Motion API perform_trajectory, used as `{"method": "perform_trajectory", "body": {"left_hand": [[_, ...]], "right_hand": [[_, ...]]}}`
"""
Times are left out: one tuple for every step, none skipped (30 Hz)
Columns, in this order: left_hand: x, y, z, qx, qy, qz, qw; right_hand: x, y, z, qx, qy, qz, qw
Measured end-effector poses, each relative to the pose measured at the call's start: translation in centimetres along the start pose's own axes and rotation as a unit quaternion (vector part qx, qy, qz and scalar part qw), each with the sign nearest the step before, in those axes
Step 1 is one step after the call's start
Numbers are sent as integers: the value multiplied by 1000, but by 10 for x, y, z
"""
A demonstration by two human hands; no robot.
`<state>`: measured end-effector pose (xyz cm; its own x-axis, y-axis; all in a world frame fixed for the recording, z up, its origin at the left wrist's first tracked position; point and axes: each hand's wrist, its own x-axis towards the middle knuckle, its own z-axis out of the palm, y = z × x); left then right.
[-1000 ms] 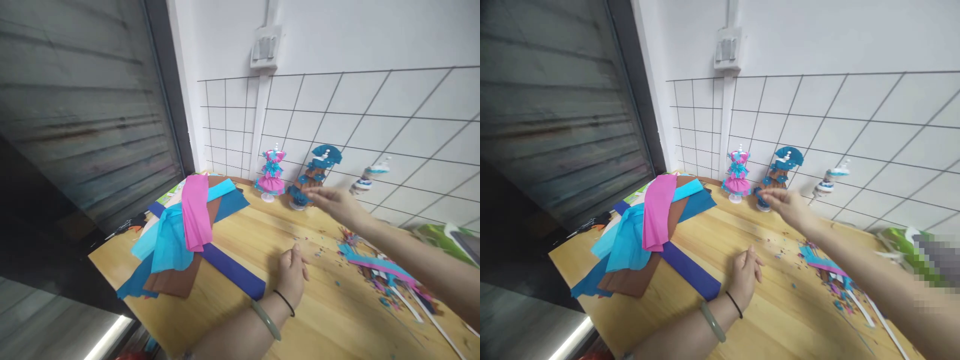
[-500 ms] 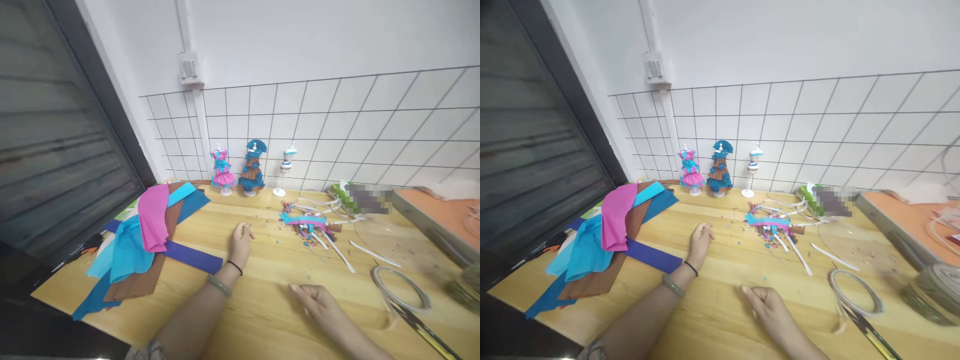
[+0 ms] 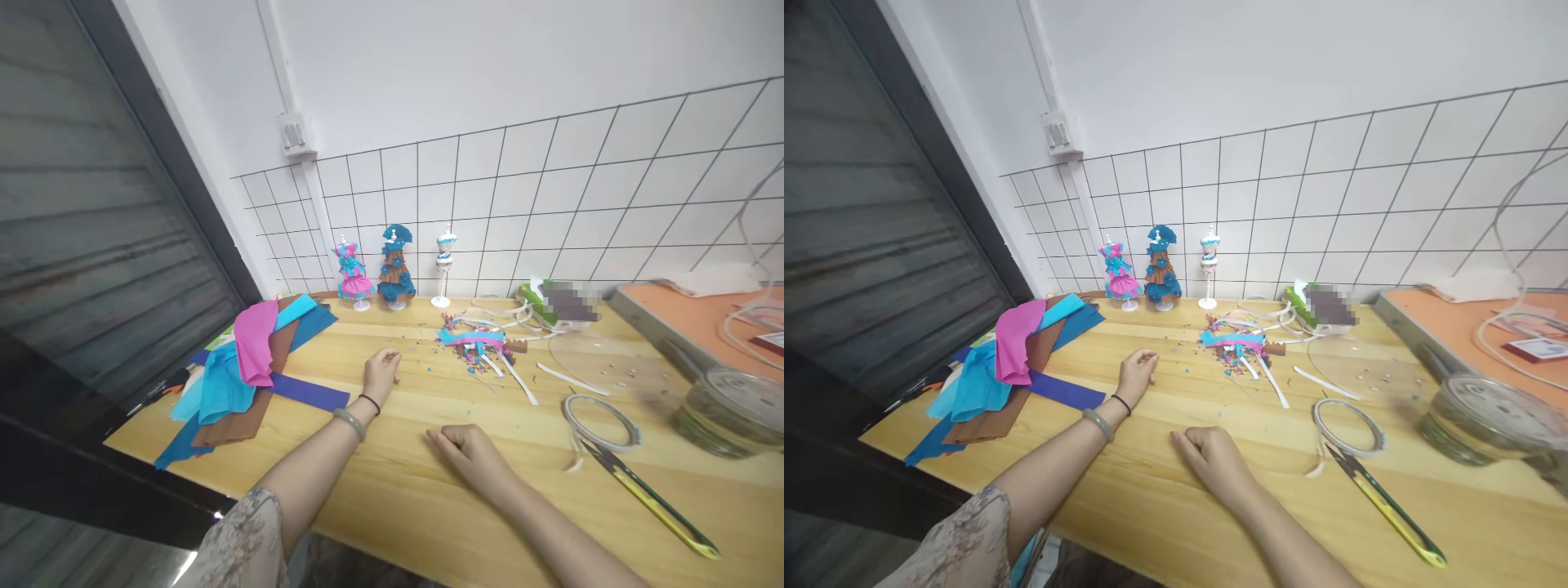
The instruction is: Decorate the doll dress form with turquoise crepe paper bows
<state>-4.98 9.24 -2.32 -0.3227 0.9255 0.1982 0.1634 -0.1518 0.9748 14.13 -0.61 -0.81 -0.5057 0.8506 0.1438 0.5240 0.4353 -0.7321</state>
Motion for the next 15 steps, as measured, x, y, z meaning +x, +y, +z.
{"method": "perform_trajectory", "body": {"left_hand": [[0,0,0,8,0,6,1000],[-1,1,-1,15,1,12,1000],[-1,2,-1,24,0,19,1000],[-2,2,-1,32,-1,26,999],[-4,3,0,42,-3,35,999],[-6,4,0,52,-8,44,998],[-9,5,1,62,-16,53,997],[-12,7,1,74,-26,64,995],[-15,9,-1,87,-40,76,993],[-19,12,-3,101,-54,91,989],[-22,17,-9,116,-67,108,985],[-24,22,-16,132,-78,127,980],[-26,28,-27,149,-83,148,974],[-26,34,-41,165,-85,168,968],[-26,41,-58,182,-85,183,962]], "right_hand": [[1,1,-2,-1,10,-1,1000],[1,1,-6,-1,23,-3,1000],[2,3,-9,2,42,-7,999],[3,4,-13,8,66,-8,998],[4,7,-18,18,90,-7,996],[4,10,-22,29,115,-1,993],[5,13,-25,41,134,7,990],[5,16,-29,50,146,16,988],[5,19,-31,56,155,22,986],[5,21,-33,60,159,25,985],[5,22,-35,60,163,25,985],[5,23,-35,55,166,22,984],[4,22,-36,47,168,17,985],[3,20,-36,37,171,10,985],[1,18,-36,27,171,4,985]]}}
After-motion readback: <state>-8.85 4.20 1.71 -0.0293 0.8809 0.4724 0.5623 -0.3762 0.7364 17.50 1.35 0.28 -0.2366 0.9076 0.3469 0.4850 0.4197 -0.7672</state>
